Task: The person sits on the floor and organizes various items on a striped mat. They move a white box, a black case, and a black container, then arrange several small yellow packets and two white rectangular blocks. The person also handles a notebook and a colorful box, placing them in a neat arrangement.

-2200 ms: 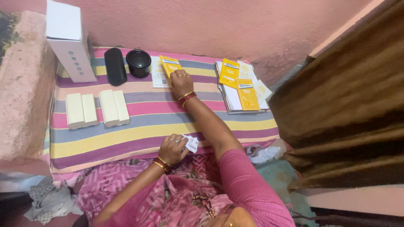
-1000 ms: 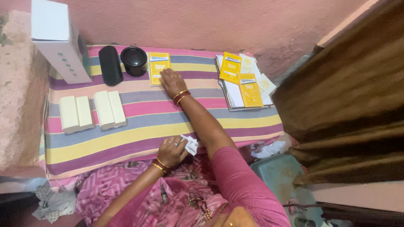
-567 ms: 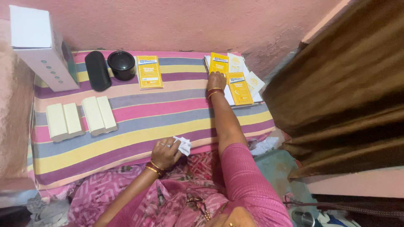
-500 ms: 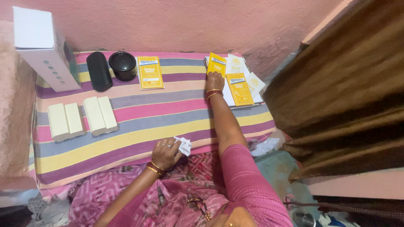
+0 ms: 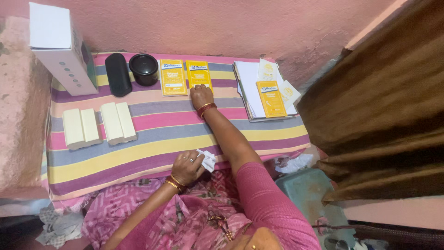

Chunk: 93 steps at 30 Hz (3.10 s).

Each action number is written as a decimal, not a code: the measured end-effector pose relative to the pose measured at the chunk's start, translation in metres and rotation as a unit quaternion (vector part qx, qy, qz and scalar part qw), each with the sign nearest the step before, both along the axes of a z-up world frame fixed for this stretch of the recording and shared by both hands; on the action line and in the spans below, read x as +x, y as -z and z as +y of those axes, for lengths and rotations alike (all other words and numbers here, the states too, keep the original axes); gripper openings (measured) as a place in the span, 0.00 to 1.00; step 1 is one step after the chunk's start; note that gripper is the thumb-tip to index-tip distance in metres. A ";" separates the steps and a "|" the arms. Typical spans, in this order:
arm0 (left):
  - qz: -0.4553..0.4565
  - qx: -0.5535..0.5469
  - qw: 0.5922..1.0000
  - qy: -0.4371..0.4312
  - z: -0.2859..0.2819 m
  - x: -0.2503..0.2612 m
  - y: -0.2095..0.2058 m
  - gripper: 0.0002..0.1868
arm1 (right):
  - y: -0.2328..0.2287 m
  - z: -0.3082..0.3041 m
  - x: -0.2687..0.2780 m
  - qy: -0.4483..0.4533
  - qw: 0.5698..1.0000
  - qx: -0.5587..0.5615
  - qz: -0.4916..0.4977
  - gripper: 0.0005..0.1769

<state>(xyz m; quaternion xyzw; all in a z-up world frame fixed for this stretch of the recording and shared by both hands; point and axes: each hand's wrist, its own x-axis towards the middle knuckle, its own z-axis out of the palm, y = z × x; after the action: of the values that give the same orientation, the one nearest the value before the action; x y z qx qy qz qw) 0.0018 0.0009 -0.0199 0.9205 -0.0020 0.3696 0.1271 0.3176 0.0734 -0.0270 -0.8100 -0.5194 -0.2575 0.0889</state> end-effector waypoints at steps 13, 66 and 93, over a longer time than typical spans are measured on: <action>-0.005 0.017 1.000 -0.007 -0.003 -0.001 0.003 0.20 | -0.055 -0.124 0.030 0.177 0.970 0.111 0.122 0.15; 0.005 0.017 1.000 -0.009 -0.003 0.002 0.006 0.23 | -0.104 -0.197 0.078 0.388 0.915 0.033 0.104 0.20; 0.003 0.021 1.000 -0.004 -0.002 0.002 0.009 0.22 | -0.027 -0.090 0.077 0.097 0.993 0.068 0.013 0.03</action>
<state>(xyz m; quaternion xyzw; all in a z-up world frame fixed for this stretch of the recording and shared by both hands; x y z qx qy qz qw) 0.0035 -0.0016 -0.0288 0.9242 -0.0060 0.3668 0.1063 0.3943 -0.0165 -0.0004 -0.8519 -0.4181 -0.2895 0.1253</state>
